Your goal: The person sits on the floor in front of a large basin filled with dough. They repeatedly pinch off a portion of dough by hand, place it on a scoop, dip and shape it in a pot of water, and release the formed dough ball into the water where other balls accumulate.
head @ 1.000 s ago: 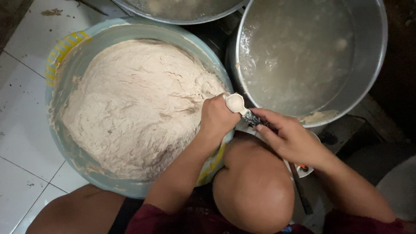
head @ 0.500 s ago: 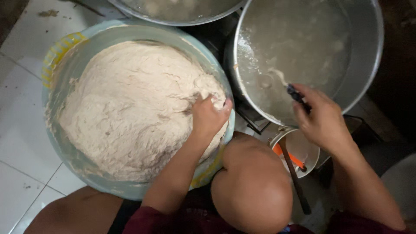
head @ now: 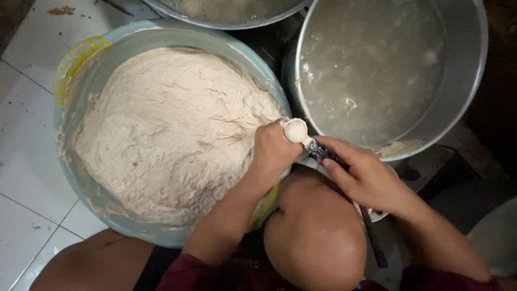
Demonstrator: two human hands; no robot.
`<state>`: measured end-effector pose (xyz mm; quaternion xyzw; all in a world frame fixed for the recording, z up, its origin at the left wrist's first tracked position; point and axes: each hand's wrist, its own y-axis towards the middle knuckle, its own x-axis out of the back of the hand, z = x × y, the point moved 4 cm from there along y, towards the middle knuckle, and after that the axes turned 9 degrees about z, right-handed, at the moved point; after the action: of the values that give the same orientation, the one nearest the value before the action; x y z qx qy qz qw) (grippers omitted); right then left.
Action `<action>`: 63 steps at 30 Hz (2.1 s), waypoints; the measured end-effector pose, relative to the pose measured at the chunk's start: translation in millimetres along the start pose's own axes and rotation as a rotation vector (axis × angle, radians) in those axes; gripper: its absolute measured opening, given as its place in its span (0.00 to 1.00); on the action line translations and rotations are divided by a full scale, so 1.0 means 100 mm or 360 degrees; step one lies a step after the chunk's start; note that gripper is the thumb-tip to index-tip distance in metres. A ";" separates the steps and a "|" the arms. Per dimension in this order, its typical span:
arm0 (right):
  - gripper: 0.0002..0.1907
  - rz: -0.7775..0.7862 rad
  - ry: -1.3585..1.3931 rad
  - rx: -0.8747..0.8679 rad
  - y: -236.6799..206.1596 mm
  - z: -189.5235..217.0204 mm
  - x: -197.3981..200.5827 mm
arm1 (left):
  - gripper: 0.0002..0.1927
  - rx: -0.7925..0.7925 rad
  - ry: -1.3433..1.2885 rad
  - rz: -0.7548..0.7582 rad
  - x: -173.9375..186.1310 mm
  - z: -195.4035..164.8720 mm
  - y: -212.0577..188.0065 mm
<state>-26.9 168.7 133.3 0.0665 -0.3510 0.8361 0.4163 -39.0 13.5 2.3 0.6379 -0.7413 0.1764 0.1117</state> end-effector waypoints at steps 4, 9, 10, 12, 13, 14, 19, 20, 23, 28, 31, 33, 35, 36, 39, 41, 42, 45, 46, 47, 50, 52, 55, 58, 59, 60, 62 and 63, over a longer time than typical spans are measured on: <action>0.27 0.0131 0.0214 -0.0531 -0.08 -0.21 0.04 | 0.20 -0.0001 0.0360 -0.0048 0.13 -0.03 0.00; 0.27 -0.0233 -0.0199 -0.0333 -0.14 -0.36 0.28 | 0.24 0.0138 0.0514 -0.0189 0.19 -0.01 -0.06; 0.27 -0.0276 -0.0327 -0.0341 -0.13 -0.39 0.33 | 0.24 0.0132 0.0464 -0.0146 0.18 0.01 -0.06; 0.26 -0.0379 -0.0540 -0.0310 -0.13 -0.42 0.41 | 0.24 0.0139 0.0371 -0.0071 0.17 0.06 -0.07; 0.25 -0.0443 -0.0624 -0.0275 -0.13 -0.42 0.45 | 0.22 0.0054 0.0297 -0.0123 0.18 0.06 -0.08; 0.24 -0.0515 -0.0711 -0.0234 -0.13 -0.40 0.48 | 0.19 -0.0039 0.0223 -0.0179 0.19 0.07 -0.07; 0.25 -0.0360 -0.0286 -0.0375 -0.16 -0.38 0.40 | 0.15 -0.0051 0.0007 -0.0256 0.12 0.15 -0.10; 0.27 -0.0226 -0.0152 -0.0469 -0.17 -0.38 0.34 | 0.15 -0.0061 0.0009 -0.0262 0.09 0.15 -0.11; 0.28 0.0030 -0.0136 -0.0643 -0.17 -0.32 0.11 | 0.16 -0.0189 -0.0097 -0.0256 0.06 0.11 -0.12; 0.26 -0.0007 -0.0231 0.0146 -0.04 -0.01 0.01 | 0.11 -0.0106 -0.0218 -0.0130 0.06 0.01 -0.11; 0.24 0.0213 0.0101 -0.0001 0.01 -0.07 -0.03 | 0.11 0.0069 -0.0020 0.0012 0.08 -0.07 -0.09; 0.24 0.0316 0.0353 -0.0203 0.04 -0.17 -0.04 | 0.12 0.0241 0.0185 0.0122 0.12 -0.06 -0.07; 0.25 0.0322 0.0525 -0.0472 0.06 -0.31 -0.04 | 0.16 0.0539 0.0406 0.0347 0.24 0.08 -0.09; 0.25 0.0320 0.0521 -0.0402 0.09 -0.34 -0.01 | 0.18 0.0685 0.0515 0.0463 0.34 0.18 -0.12; 0.27 0.0218 0.0388 -0.0385 0.17 -0.51 0.18 | 0.31 0.0942 0.0698 -0.0035 1.01 0.57 -0.34; 0.28 0.0057 0.0109 -0.0609 0.22 -0.70 0.40 | 0.19 0.0408 0.0993 -0.0467 1.49 0.69 -0.61; 0.28 -0.0079 -0.0039 -0.0524 0.27 -0.74 0.52 | 0.21 0.0394 0.0970 -0.0688 1.66 0.77 -0.82; 0.29 -0.0430 -0.0532 -0.0299 0.35 -0.80 0.74 | 0.31 0.0800 0.1021 -0.0830 1.75 1.03 -1.18; 0.29 -0.0526 -0.0727 -0.0229 0.36 -0.79 0.78 | 0.35 0.1011 0.1054 -0.0790 1.71 1.08 -1.22; 0.29 -0.0615 -0.0927 -0.0158 0.35 -0.77 0.81 | 0.35 0.1084 0.0785 -0.0782 1.62 1.11 -1.23; 0.27 -0.0523 -0.0920 -0.0551 0.37 -0.87 0.82 | 0.40 0.1047 0.0171 -0.0814 1.19 0.98 -1.08; 0.27 -0.0568 -0.0984 -0.0532 0.37 -0.84 0.83 | 0.45 0.0929 -0.0017 -0.0772 0.96 0.77 -0.93; 0.26 -0.0637 -0.0990 -0.0480 0.34 -0.80 0.87 | 0.43 0.0978 -0.0253 -0.0287 0.74 0.54 -0.59; 0.26 -0.0684 -0.0945 -0.0417 0.26 -0.75 0.90 | 0.40 0.0535 0.0405 0.0162 0.64 0.18 -0.26; 0.26 -0.0688 -0.0930 -0.0404 0.22 -0.73 0.89 | 0.43 0.0479 0.0303 0.0251 0.57 0.09 -0.18; 0.26 -0.0735 -0.0945 -0.0317 0.18 -0.68 0.89 | 0.37 0.0368 0.0334 0.0188 0.53 0.00 -0.12; 0.25 -0.0826 -0.0967 -0.0153 0.09 -0.56 0.87 | 0.28 0.0146 0.0395 0.0076 0.43 -0.15 -0.02; 0.24 -0.0793 -0.0836 -0.0240 0.05 -0.55 0.85 | 0.27 0.0091 0.0408 -0.0027 0.40 -0.18 0.02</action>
<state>-75.9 257.0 124.2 0.3313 -0.4797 0.6353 0.5064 -48.3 -14.9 34.0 0.6192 -0.7104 0.2764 0.1888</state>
